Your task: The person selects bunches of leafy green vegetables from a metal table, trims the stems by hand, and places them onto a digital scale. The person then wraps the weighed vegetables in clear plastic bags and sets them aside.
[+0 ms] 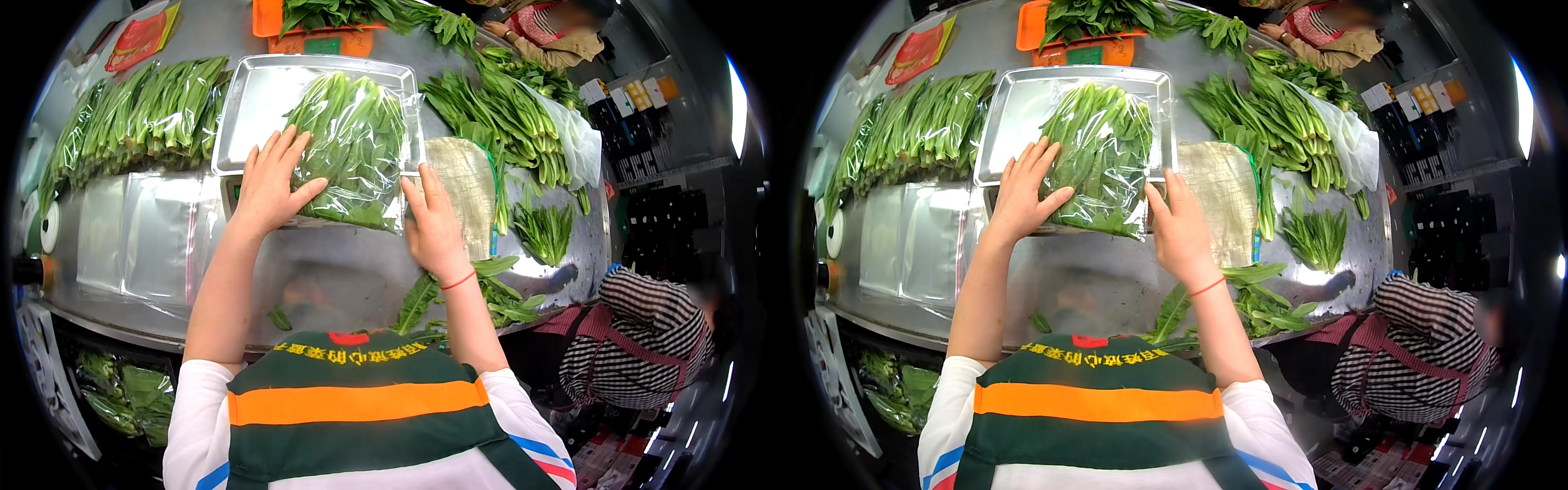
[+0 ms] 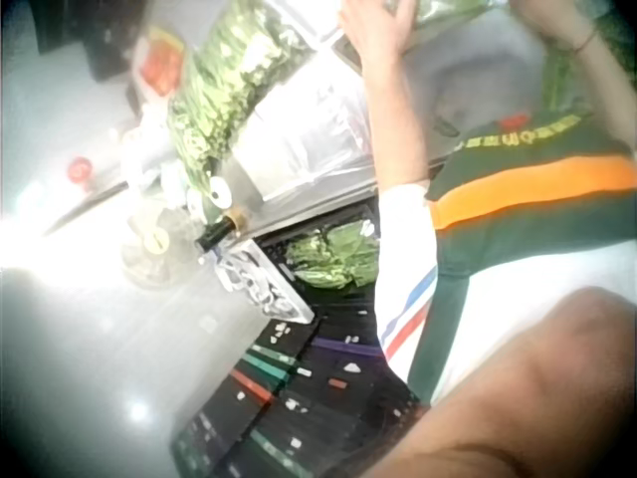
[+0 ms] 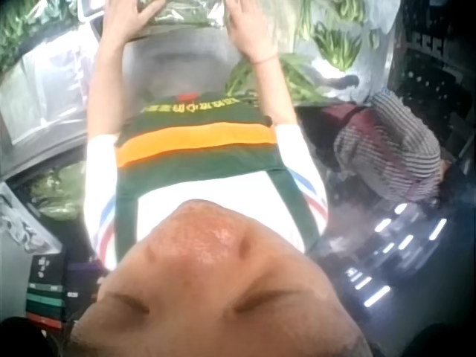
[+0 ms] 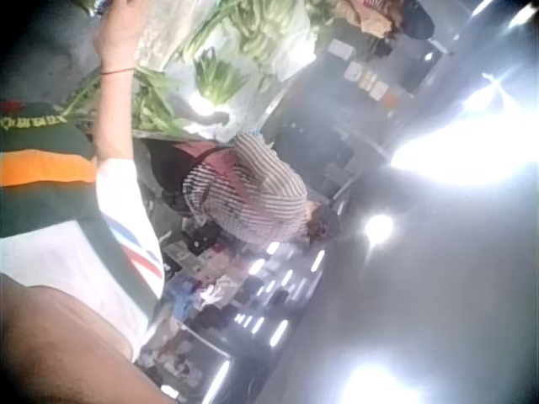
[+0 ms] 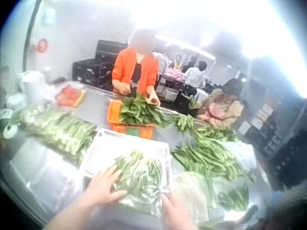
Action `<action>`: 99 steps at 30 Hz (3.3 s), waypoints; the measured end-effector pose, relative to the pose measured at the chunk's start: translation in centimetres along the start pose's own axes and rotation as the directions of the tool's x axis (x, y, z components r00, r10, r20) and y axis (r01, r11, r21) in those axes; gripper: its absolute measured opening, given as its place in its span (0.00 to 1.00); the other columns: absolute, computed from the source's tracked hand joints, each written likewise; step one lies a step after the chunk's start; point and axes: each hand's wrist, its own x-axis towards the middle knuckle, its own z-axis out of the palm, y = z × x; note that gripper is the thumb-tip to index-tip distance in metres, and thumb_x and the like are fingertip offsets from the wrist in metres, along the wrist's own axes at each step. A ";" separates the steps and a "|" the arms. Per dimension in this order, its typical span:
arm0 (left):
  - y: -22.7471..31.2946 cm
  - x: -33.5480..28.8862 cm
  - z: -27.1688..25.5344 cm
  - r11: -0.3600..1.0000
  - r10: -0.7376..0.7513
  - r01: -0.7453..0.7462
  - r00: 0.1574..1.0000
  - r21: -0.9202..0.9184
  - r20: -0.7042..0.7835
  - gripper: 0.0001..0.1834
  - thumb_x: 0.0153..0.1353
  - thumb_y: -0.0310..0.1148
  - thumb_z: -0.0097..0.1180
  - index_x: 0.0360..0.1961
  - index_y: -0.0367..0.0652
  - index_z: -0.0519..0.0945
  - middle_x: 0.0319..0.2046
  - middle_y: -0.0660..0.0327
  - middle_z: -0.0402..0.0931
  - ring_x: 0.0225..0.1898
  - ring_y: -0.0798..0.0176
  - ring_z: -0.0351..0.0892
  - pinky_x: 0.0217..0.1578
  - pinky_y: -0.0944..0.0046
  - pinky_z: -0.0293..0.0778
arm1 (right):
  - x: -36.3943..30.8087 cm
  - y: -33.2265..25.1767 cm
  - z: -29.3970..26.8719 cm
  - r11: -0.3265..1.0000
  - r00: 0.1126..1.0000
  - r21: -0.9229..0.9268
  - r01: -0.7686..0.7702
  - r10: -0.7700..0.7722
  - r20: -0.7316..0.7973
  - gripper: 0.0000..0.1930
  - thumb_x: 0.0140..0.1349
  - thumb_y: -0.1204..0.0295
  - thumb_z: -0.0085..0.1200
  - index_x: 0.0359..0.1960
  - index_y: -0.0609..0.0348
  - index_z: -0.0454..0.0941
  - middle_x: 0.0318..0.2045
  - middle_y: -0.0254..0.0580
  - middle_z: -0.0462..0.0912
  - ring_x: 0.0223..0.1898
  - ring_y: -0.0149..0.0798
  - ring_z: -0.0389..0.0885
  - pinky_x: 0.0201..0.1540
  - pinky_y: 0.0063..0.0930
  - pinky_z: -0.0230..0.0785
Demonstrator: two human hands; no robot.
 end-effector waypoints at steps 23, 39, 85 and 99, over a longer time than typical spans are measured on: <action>1.0 -10.2 2.5 -0.277 -0.307 0.013 0.946 -0.961 0.102 0.35 0.55 0.36 0.61 0.62 0.39 0.60 0.56 0.59 0.67 0.57 0.59 0.66 0.58 0.58 0.63 | 2.3 -6.3 -4.6 -0.056 0.802 0.960 -0.274 0.537 0.261 0.16 0.68 0.66 0.43 0.47 0.68 0.73 0.39 0.45 0.81 0.32 0.36 0.82 0.26 0.29 0.80; -3.9 -15.9 0.2 -0.337 -0.539 -0.015 0.823 -0.941 0.179 0.28 0.62 0.38 0.53 0.60 0.37 0.62 0.51 0.52 0.71 0.48 0.57 0.76 0.45 0.59 0.76 | -5.0 1.8 5.3 0.924 0.913 0.181 -0.338 0.368 -0.175 0.24 0.64 0.66 0.46 0.59 0.66 0.64 0.59 0.56 0.66 0.62 0.54 0.61 0.65 0.42 0.49; 3.5 -12.9 7.3 0.951 0.306 -0.272 0.884 -0.144 0.352 0.30 0.48 0.33 0.60 0.55 0.40 0.70 0.62 0.47 0.56 0.66 0.44 0.49 0.64 0.42 0.44 | -16.2 13.5 -1.5 0.632 0.548 0.095 -0.769 0.728 -0.412 0.14 0.58 0.70 0.51 0.45 0.61 0.75 0.47 0.52 0.76 0.50 0.51 0.72 0.53 0.41 0.64; 2.5 -12.0 7.7 0.939 0.343 -0.329 0.879 -0.101 0.332 0.31 0.49 0.33 0.59 0.57 0.42 0.67 0.64 0.49 0.54 0.67 0.44 0.49 0.64 0.43 0.44 | -19.7 13.4 2.0 0.484 0.531 -0.247 -0.839 0.828 -0.180 0.24 0.59 0.65 0.48 0.56 0.59 0.66 0.62 0.51 0.61 0.64 0.50 0.56 0.64 0.47 0.50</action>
